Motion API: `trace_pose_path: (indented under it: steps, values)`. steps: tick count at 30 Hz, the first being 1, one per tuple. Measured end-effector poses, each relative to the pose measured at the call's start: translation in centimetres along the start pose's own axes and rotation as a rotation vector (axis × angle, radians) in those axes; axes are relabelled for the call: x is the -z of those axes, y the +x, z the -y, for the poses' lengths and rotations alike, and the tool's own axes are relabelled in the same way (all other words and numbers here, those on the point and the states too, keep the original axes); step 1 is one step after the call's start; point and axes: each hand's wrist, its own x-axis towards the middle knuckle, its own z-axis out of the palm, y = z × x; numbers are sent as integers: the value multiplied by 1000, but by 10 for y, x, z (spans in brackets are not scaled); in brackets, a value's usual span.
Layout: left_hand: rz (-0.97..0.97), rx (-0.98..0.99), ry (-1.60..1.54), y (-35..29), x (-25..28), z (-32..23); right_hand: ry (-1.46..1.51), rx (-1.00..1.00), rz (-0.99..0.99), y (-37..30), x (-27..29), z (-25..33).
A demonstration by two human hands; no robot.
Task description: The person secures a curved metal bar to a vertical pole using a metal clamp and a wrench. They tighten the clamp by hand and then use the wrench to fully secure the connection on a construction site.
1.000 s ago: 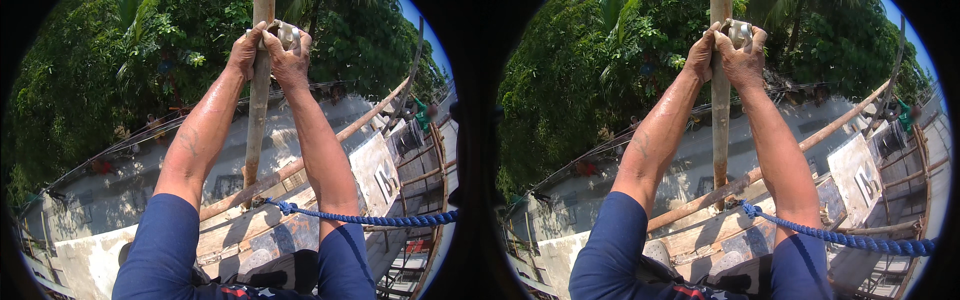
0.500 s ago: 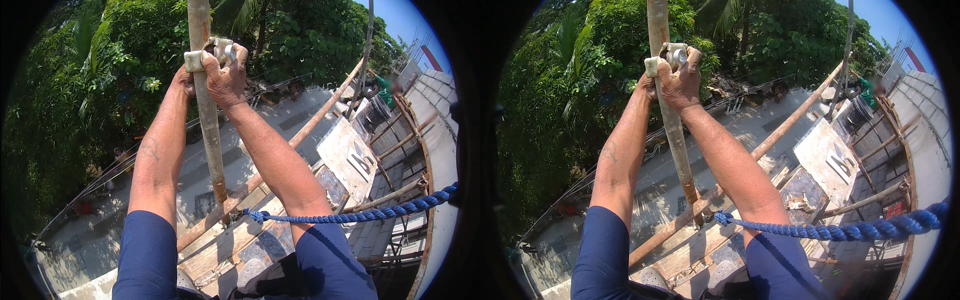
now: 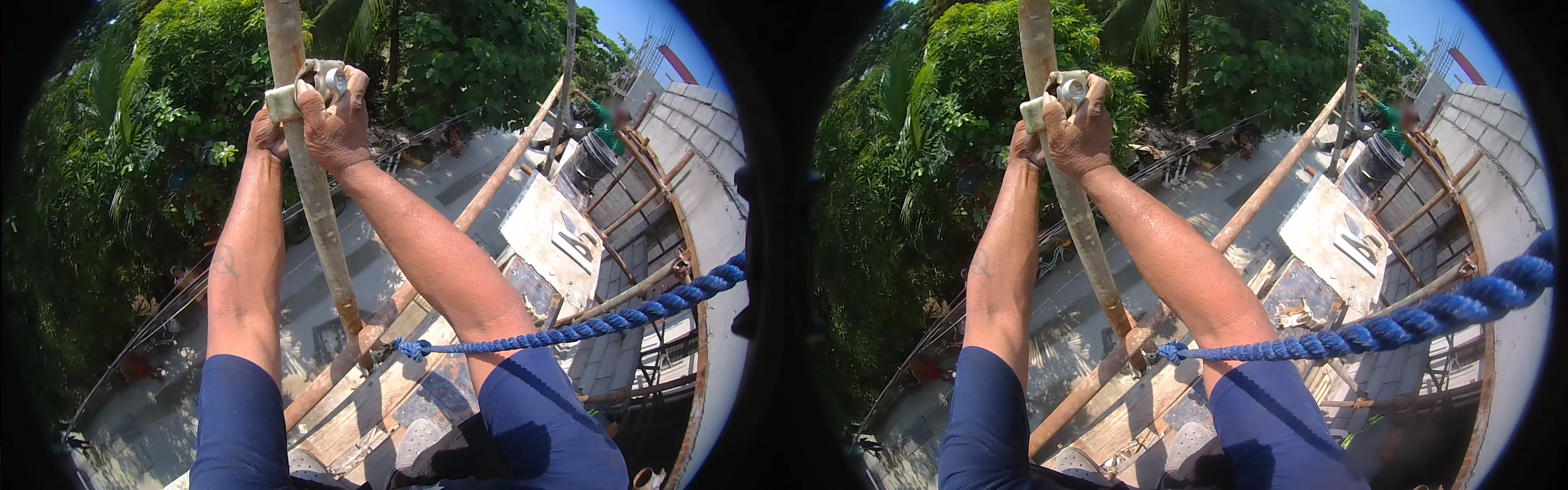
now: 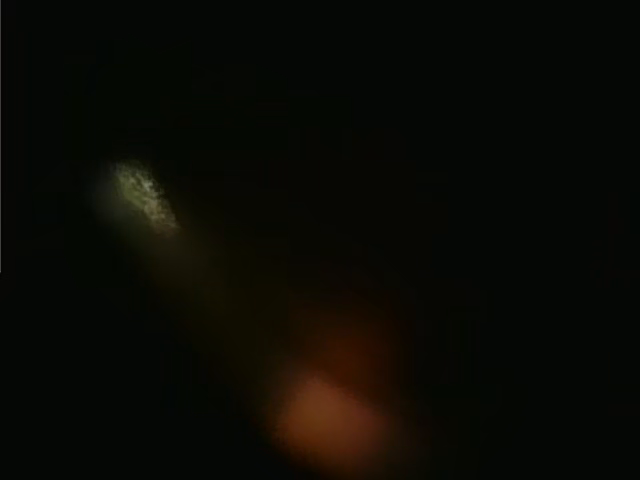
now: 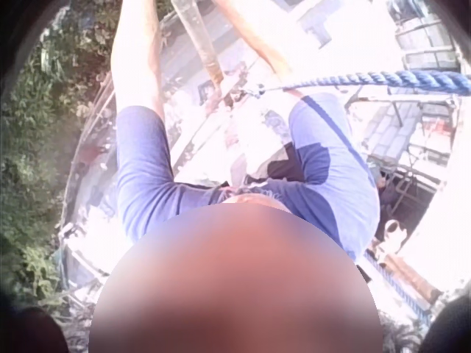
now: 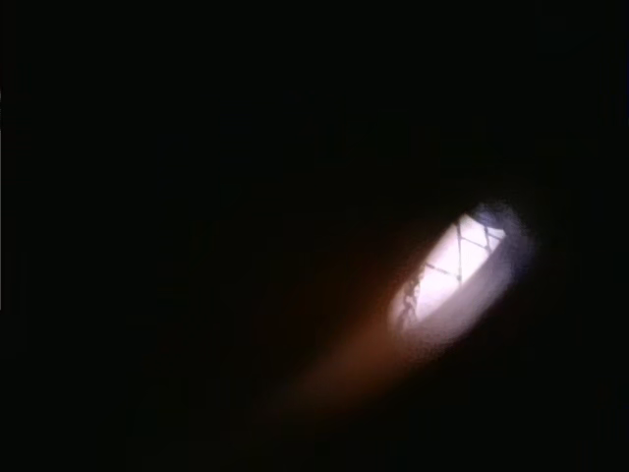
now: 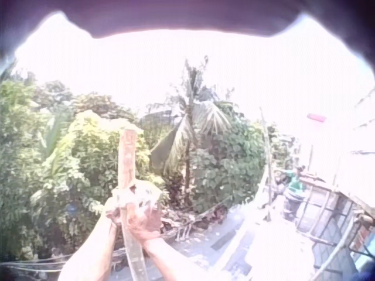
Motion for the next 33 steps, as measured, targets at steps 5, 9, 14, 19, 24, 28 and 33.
trace_pose_path:
  steps: [5, 9, 14, 19, 24, 28, 33]
  values:
    - [90, -21, -142, 0, 1, 7, -23, -25, -37, 3, -1, 2]
    - [35, -21, -109, -1, 3, 3, 1, 1, -43, 8, -3, -3]
    - [-123, 107, 176, 6, 0, -2, -101, 54, -24, 8, -2, -8]
    - [-132, 137, 303, 8, -7, -11, -118, 105, 35, 8, 2, -10]
    - [-131, 142, 268, 6, -17, -26, 7, 6, 92, 11, 4, -9]
    - [-141, 38, 117, 7, -14, -13, 23, -24, 75, 11, 3, -7]
    - [-84, -110, -241, 10, -7, 15, -26, 6, 74, 8, 4, -3]
